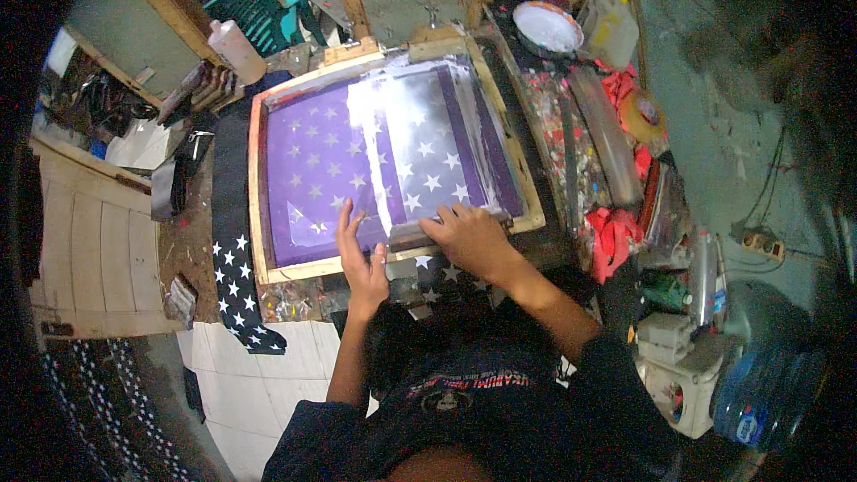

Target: The person aligns a black fabric with white stars under a screen printing frame, then uses a squeegee to pull white ink across the mesh to transfer the star pattern onto the fabric. The person repeats the alignment and squeegee strokes on the same fabric piece.

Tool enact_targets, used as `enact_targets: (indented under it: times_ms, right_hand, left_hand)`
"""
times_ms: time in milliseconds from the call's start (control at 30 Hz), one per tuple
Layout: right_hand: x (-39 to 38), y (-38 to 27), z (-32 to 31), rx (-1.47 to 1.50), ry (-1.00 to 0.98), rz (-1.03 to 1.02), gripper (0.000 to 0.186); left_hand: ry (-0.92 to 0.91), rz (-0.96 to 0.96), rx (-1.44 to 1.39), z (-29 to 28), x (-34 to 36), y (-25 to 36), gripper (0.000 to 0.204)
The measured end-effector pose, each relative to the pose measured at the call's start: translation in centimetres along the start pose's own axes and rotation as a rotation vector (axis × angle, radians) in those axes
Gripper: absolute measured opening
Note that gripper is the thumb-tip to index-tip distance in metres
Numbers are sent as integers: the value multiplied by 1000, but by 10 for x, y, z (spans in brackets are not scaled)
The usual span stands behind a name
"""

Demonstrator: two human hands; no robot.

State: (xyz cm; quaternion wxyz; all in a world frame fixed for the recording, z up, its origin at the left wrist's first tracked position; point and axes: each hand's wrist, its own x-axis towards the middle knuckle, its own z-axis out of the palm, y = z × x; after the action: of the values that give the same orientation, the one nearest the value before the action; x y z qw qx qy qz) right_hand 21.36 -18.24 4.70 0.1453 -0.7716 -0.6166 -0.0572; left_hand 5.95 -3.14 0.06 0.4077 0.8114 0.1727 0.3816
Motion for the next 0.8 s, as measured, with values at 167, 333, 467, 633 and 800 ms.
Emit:
enact_targets:
  times_ms: [167,333,467,633,800]
  right_hand:
    - [-10,-7,6,-30,1,64,27]
    - [-11,-16,-16,-65,-51,59,40]
    - [-16,-26,-30,-13,-37,174,57]
    - [-28,-31,-29,10,7,182,70]
    - [-34,-32,-24,-71,56,138,81]
  left_hand:
    - [-83,-24,169,-21,-4,15,54]
    - [-80,-16,388,-39,-27,6,64]
    - [-174,25,436,-44,-28,-6,64]
    - [-92,139,459,-39,-26,-9,62]
    - [-81,139,462,-40,-28,-13,63]
